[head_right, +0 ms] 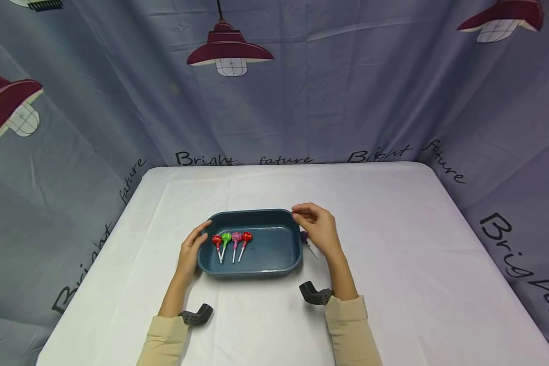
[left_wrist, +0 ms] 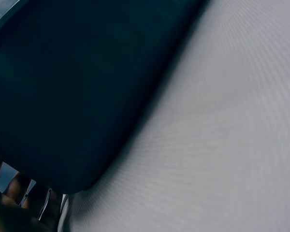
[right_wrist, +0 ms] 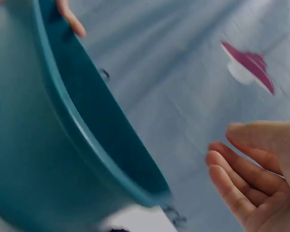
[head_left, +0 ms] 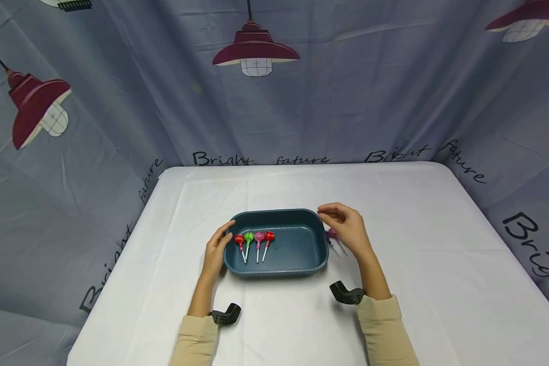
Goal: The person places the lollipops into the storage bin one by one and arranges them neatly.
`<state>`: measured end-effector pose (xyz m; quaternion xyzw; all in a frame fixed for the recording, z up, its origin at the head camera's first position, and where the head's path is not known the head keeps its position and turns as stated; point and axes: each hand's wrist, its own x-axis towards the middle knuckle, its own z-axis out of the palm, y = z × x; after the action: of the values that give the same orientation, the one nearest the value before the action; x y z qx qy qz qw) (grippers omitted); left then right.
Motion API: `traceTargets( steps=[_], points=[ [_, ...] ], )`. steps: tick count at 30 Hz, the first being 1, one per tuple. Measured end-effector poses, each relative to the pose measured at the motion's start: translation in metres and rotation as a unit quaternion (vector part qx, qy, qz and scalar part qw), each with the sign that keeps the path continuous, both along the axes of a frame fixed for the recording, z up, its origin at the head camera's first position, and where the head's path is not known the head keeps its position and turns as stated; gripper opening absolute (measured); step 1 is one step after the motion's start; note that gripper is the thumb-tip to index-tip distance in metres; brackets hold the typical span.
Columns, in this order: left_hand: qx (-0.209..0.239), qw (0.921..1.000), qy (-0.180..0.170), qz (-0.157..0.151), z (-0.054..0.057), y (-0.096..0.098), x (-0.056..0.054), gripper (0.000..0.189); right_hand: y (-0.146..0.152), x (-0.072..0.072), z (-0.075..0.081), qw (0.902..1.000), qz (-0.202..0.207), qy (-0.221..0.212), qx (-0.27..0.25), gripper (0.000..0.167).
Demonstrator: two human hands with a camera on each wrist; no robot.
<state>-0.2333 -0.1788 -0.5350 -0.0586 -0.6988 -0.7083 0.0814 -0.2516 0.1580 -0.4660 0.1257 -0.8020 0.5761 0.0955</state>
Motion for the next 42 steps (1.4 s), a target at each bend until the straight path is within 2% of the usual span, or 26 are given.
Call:
traceTargets(
  steps=[5,7,9,13,19,25,32,42],
  points=[
    [0.0,1.0,-0.005,0.003,0.001,-0.001,0.0,0.033,0.045,-0.034,-0.063,0.9967,-0.076,0.026,-0.009,0.03],
    [-0.001,1.0,-0.009,0.003,0.002,0.0,0.0,0.034,0.055,-0.04,-0.079,0.995,-0.097,0.023,-0.004,0.038],
    [-0.003,0.9999,-0.011,0.004,0.001,0.0,0.0,0.034,0.062,-0.041,-0.086,0.9945,-0.103,0.014,-0.015,0.047],
    [-0.005,0.9999,-0.009,0.005,0.001,0.0,0.0,0.033,0.062,-0.029,-0.077,0.995,-0.097,-0.019,-0.013,0.05],
    [-0.002,1.0,-0.005,0.006,0.0,0.0,0.001,0.032,0.054,-0.008,-0.05,0.9971,-0.014,-0.064,0.038,0.037],
    [0.001,1.0,-0.003,0.002,0.001,0.0,0.001,0.033,0.049,-0.006,-0.049,0.9897,0.04,-0.101,0.093,0.04],
    [-0.01,0.9997,-0.019,-0.007,0.027,0.004,0.012,0.035,0.047,-0.005,-0.051,0.9884,0.032,-0.098,0.112,0.038],
    [-0.007,0.9999,-0.012,-0.008,0.025,0.004,0.012,0.035,0.045,-0.005,-0.055,0.9878,0.012,-0.076,0.135,0.032]
  ],
)
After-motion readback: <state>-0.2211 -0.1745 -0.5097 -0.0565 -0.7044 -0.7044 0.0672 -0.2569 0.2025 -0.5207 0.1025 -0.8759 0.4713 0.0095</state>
